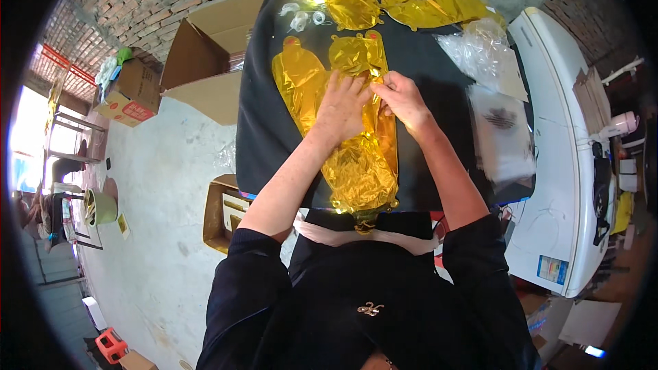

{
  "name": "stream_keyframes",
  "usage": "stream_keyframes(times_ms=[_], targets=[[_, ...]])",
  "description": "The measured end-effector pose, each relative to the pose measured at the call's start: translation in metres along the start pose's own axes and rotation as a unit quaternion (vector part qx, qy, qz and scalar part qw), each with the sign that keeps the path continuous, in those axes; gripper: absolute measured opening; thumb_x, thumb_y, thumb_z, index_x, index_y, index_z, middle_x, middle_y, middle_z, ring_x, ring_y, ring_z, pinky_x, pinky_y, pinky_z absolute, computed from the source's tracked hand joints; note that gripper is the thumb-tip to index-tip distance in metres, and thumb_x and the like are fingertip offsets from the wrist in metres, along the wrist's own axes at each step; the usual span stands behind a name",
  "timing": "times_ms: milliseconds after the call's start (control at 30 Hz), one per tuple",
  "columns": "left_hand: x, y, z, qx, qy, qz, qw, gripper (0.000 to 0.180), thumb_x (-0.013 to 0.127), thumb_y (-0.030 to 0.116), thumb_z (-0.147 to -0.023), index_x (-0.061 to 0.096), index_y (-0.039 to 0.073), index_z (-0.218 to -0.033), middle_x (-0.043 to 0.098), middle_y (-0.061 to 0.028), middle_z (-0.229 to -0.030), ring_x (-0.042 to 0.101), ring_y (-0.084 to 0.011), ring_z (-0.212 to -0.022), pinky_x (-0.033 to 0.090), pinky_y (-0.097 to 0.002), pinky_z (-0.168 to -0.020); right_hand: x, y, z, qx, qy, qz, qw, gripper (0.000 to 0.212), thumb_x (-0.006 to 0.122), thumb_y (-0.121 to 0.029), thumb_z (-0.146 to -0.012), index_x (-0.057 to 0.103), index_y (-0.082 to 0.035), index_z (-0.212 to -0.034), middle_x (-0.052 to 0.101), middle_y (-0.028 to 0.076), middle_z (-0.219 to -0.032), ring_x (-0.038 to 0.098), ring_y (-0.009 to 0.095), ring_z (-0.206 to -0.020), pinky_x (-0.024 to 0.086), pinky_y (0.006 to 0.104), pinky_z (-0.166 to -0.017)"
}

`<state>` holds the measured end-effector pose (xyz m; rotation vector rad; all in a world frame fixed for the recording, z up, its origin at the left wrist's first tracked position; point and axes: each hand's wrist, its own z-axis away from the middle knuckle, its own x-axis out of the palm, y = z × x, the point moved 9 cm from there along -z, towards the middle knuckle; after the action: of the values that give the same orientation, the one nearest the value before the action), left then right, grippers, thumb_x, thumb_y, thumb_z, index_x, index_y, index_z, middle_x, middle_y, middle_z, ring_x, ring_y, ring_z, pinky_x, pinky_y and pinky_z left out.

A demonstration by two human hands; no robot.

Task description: The person flattens and folds a foil balloon on a work table by hand.

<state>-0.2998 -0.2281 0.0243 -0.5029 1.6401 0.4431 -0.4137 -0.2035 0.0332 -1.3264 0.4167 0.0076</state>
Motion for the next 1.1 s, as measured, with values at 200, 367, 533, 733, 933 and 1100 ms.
stream_keyframes(times_ms=[200, 367, 533, 733, 933, 1100], targets=[[-0.022, -0.004, 0.010, 0.034, 0.178, 0.142, 0.973, 0.062, 0.058, 0.044, -0.095, 0.056, 0.014, -0.149, 0.054, -0.0089, -0.156, 0.035, -0.0298, -0.154, 0.014, -0.0546, -0.129, -0.007, -0.010, 0.002, -0.144, -0.003, -0.056, 0.988, 0.021, 0.067, -0.024, -0.106, 0.064, -0.005, -0.114, 0.069, 0.004, -0.100, 0.068, 0.012, -0.084, 0.053, 0.0253, -0.068], [-0.026, 0.003, 0.006, 0.038, 0.173, 0.099, 0.979, 0.060, 0.055, 0.045, -0.097, 0.058, 0.014, -0.148, 0.056, -0.0073, -0.154, 0.036, -0.0302, -0.153, 0.014, -0.0539, -0.129, -0.073, 0.017, 0.037, -0.307, 0.176, 0.292, 0.889, 0.025, 0.063, -0.007, -0.102, 0.064, -0.004, -0.126, 0.073, 0.013, -0.118, 0.072, 0.031, -0.110, 0.057, 0.0393, -0.094], [-0.022, 0.001, 0.006, 0.025, 0.129, 0.106, 0.986, 0.061, 0.055, 0.048, -0.097, 0.058, 0.014, -0.148, 0.057, -0.0079, -0.153, 0.040, -0.0313, -0.150, 0.017, -0.0522, -0.128, -0.036, 0.020, 0.076, -0.355, 0.138, 0.426, 0.821, 0.044, 0.064, -0.006, -0.098, 0.059, -0.004, -0.142, 0.062, 0.014, -0.142, 0.053, 0.034, -0.138, 0.040, 0.0466, -0.117], [-0.015, -0.003, 0.008, 0.043, 0.166, 0.109, 0.979, 0.061, 0.056, 0.049, -0.097, 0.060, 0.012, -0.145, 0.060, -0.0113, -0.149, 0.044, -0.0322, -0.146, 0.021, -0.0517, -0.126, 0.000, 0.011, 0.088, -0.316, 0.072, 0.446, 0.834, 0.054, 0.061, -0.011, -0.098, 0.053, -0.001, -0.150, 0.053, 0.013, -0.155, 0.042, 0.032, -0.150, 0.026, 0.0469, -0.126], [-0.029, 0.003, 0.010, 0.057, 0.224, 0.097, 0.968, 0.057, 0.056, 0.046, -0.096, 0.064, 0.011, -0.140, 0.062, -0.0121, -0.144, 0.049, -0.0339, -0.140, 0.028, -0.0522, -0.122, 0.005, 0.006, 0.092, -0.325, 0.075, 0.468, 0.819, 0.054, 0.062, -0.014, -0.099, 0.052, 0.002, -0.149, 0.051, 0.015, -0.157, 0.039, 0.031, -0.152, 0.022, 0.0477, -0.127], [-0.023, 0.003, 0.010, 0.035, 0.162, 0.101, 0.981, 0.046, 0.055, 0.038, -0.096, 0.069, 0.010, -0.130, 0.065, -0.0124, -0.141, 0.053, -0.0340, -0.136, 0.033, -0.0512, -0.118, 0.013, 0.006, 0.092, -0.311, 0.068, 0.499, 0.806, 0.056, 0.063, -0.019, -0.100, 0.051, 0.003, -0.150, 0.048, 0.017, -0.159, 0.036, 0.032, -0.154, 0.020, 0.0488, -0.128]])
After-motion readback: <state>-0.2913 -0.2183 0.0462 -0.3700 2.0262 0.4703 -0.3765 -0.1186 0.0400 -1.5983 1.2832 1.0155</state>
